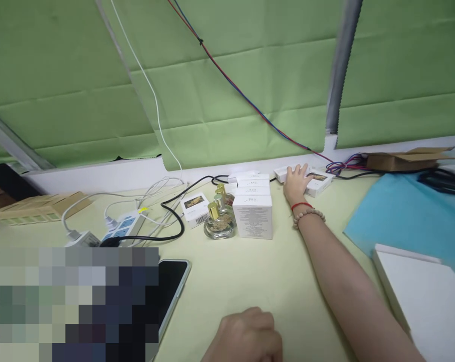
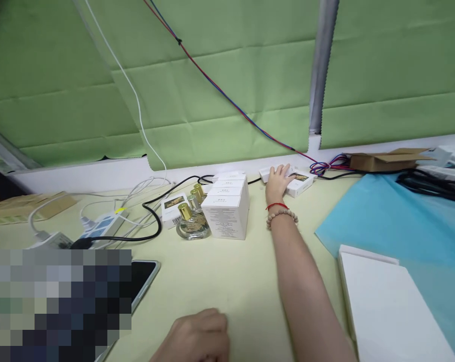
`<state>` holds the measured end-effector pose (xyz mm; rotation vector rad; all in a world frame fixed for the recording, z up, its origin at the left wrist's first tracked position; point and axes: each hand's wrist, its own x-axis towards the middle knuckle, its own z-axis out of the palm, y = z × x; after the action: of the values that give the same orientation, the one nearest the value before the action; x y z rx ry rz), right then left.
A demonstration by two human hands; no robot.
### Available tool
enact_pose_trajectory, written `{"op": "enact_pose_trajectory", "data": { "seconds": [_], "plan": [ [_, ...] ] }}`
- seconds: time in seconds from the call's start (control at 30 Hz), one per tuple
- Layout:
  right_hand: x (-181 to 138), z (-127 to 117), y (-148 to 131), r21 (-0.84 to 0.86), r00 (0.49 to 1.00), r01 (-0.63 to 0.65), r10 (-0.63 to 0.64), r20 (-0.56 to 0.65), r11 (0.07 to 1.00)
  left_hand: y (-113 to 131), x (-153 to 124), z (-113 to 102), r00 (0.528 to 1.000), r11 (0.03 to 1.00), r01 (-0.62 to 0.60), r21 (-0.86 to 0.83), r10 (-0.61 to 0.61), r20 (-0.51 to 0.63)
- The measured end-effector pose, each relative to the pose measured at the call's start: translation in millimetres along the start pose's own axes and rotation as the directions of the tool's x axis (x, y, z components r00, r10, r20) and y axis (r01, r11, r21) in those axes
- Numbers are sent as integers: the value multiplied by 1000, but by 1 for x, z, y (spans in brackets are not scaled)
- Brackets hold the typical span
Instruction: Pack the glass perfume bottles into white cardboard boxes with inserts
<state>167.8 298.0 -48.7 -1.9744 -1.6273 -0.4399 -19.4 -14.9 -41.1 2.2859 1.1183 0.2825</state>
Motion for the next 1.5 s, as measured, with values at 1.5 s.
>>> {"op": "enact_pose_trajectory", "data": {
  "seconds": [1.5],
  "plan": [
    [-148,-179,-10,734,786,-303,276,553,-608,17,-8,-20,924,600,-176,-780,-173,-341]
  ]
}}
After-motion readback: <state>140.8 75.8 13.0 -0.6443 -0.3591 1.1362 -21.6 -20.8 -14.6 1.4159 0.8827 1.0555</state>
